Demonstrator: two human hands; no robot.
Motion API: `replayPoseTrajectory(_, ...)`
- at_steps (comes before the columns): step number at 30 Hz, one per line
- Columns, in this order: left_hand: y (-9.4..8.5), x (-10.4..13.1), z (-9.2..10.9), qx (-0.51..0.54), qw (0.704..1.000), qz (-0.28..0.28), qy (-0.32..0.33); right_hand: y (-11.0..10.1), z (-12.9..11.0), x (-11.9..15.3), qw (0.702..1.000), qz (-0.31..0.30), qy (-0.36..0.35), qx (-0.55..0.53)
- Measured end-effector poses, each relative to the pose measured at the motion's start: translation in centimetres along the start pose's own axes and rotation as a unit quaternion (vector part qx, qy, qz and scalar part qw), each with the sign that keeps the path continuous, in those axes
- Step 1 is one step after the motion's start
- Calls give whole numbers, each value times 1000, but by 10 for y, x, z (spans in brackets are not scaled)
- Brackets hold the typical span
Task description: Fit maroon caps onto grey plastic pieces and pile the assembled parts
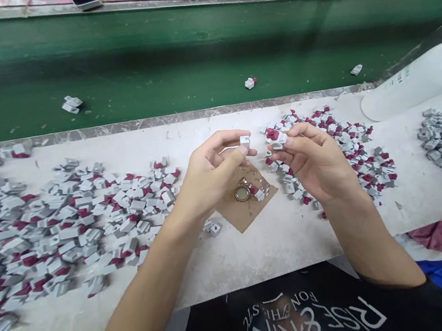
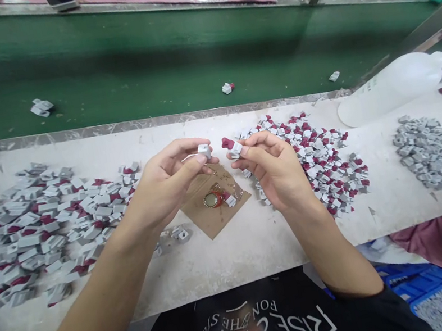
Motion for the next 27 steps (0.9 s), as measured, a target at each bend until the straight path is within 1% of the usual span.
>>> replayPoseTrajectory(2, 2, 2, 2, 6, 1000, -1, 7, 0, -1, 1, 1000, 7, -4, -17)
replayPoseTrajectory(4, 6, 2, 3, 17, 1000, -5, 12, 1, -4, 2, 1000, 9, -11, -6)
replayPoseTrajectory(6, 11, 2, 2, 29, 999, -16, 13, 4, -5, 3, 1000, 6, -15, 13)
replayPoseTrajectory(9, 16, 3, 1, 34, 999, -31, 8, 5, -6, 4, 1000, 14, -23, 2)
replayPoseTrajectory(14, 13, 5, -1, 4, 1000, -21, 9, 6, -6, 4, 999, 17, -25, 16)
replayPoseTrajectory(17, 13, 5, -1, 8, 1000, -21, 13, 6, -6, 4, 999, 27, -26, 20)
replayPoseTrajectory(21, 14, 4, 0, 5, 1000, -20, 13, 7, -10, 8, 998, 42, -48, 28)
replayPoseTrajectory(24, 15, 4, 1, 0, 999, -34, 27, 8, -14, 10, 996, 53, -67, 39)
replayPoseTrajectory(27, 14, 5, 2, -7, 998, -39, 50, 11, -19, 11, 995, 39, -77, 47)
Point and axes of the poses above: each hand's wrist, its own x-axis away from the middle knuckle, its own y-axis out of the palm, z = x × y, the point moved 8 cm from there along -x, towards the middle knuckle, and after that the axes turned 5 degrees about -x, right-handed, at the moved point
